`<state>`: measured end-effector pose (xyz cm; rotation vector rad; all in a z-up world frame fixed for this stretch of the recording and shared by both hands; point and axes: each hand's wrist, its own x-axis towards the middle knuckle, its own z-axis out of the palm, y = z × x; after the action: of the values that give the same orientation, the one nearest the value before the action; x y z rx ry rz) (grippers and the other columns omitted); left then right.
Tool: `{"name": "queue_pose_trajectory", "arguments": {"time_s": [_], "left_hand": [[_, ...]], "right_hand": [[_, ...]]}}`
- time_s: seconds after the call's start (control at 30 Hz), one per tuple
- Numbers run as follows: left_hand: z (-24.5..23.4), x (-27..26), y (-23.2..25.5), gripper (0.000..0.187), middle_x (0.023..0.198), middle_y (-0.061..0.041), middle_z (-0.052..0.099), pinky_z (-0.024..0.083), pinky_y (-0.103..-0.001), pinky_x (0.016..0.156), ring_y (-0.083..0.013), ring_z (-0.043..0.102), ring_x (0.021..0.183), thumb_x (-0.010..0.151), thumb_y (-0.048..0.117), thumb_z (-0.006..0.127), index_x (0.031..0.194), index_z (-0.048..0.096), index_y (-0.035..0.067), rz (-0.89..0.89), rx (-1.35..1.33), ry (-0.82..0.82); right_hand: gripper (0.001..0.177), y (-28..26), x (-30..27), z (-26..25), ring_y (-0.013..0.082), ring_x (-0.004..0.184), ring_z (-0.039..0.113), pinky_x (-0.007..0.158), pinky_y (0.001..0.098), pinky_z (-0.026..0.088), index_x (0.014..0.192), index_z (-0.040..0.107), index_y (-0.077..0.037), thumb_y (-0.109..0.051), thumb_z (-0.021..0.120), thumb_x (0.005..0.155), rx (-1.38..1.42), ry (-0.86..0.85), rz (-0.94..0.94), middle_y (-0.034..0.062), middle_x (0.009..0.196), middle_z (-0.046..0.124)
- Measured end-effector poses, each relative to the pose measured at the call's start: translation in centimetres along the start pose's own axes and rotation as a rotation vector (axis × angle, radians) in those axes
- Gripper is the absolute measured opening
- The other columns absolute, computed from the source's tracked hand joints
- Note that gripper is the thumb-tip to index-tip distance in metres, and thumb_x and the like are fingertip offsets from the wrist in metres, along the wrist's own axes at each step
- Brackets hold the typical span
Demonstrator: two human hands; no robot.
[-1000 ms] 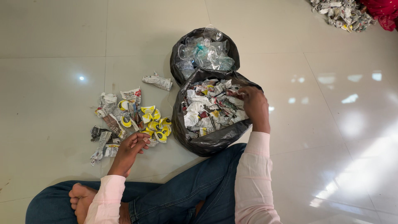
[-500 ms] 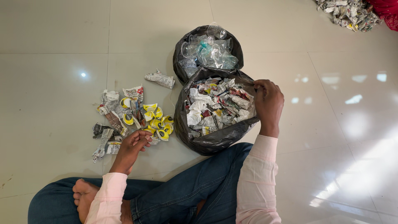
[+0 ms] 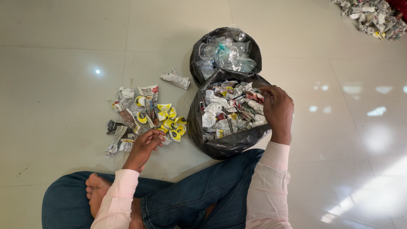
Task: The person sits on the floor and sorts small crumpled paper and plastic items from a pile into a black bag. The person handles items one at a time, picking them up and placing them into the bag.
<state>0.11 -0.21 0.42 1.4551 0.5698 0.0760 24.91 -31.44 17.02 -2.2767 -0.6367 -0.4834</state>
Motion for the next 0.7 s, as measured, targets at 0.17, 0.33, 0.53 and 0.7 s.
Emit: {"name": "queue_pose_trajectory", "arguments": {"time_s": [0.17, 0.33, 0.53, 0.7], "left_hand": [[0.0, 0.1, -0.1, 0.027, 0.098, -0.001, 0.074, 0.049, -0.029, 0.077, -0.0131, 0.065, 0.086, 0.090, 0.022, 0.064, 0.111, 0.071, 0.006, 0.001, -0.004, -0.010], [0.0, 0.2, -0.2, 0.026, 0.098, -0.001, 0.074, 0.048, -0.029, 0.076, -0.0123, 0.065, 0.086, 0.091, 0.022, 0.064, 0.111, 0.071, 0.007, 0.009, -0.007, -0.009], [0.0, 0.1, -0.1, 0.025, 0.097, -0.001, 0.074, 0.049, -0.028, 0.076, -0.0125, 0.065, 0.086, 0.091, 0.021, 0.064, 0.110, 0.071, 0.006, 0.010, -0.008, 0.000], [0.1, 0.1, 0.0, 0.025, 0.098, -0.001, 0.074, 0.049, -0.029, 0.076, -0.0129, 0.065, 0.086, 0.091, 0.021, 0.064, 0.110, 0.071, 0.006, 0.007, -0.009, 0.000]], "right_hand": [[0.018, -0.2, 0.0, 0.1, 0.0257, 0.084, 0.072, 0.078, 0.0363, 0.055, 0.105, 0.075, -0.007, -0.003, 0.060, 0.096, -0.009, -0.012, 0.003, 0.0101, 0.096, 0.075], [0.017, -0.6, -0.1, 0.0, 0.0257, 0.086, 0.072, 0.079, 0.0361, 0.055, 0.104, 0.075, -0.007, -0.003, 0.060, 0.097, -0.020, -0.019, -0.033, 0.0102, 0.096, 0.075], [0.016, -2.4, -0.3, -0.9, 0.0237, 0.085, 0.074, 0.075, 0.0338, 0.056, 0.106, 0.075, -0.006, -0.001, 0.062, 0.098, 0.061, -0.001, -0.021, 0.0102, 0.097, 0.075], [0.018, -3.8, -0.5, -1.2, 0.0241, 0.087, 0.074, 0.077, 0.0339, 0.056, 0.107, 0.075, -0.006, 0.000, 0.062, 0.097, 0.049, -0.012, -0.091, 0.0107, 0.099, 0.075]]}}
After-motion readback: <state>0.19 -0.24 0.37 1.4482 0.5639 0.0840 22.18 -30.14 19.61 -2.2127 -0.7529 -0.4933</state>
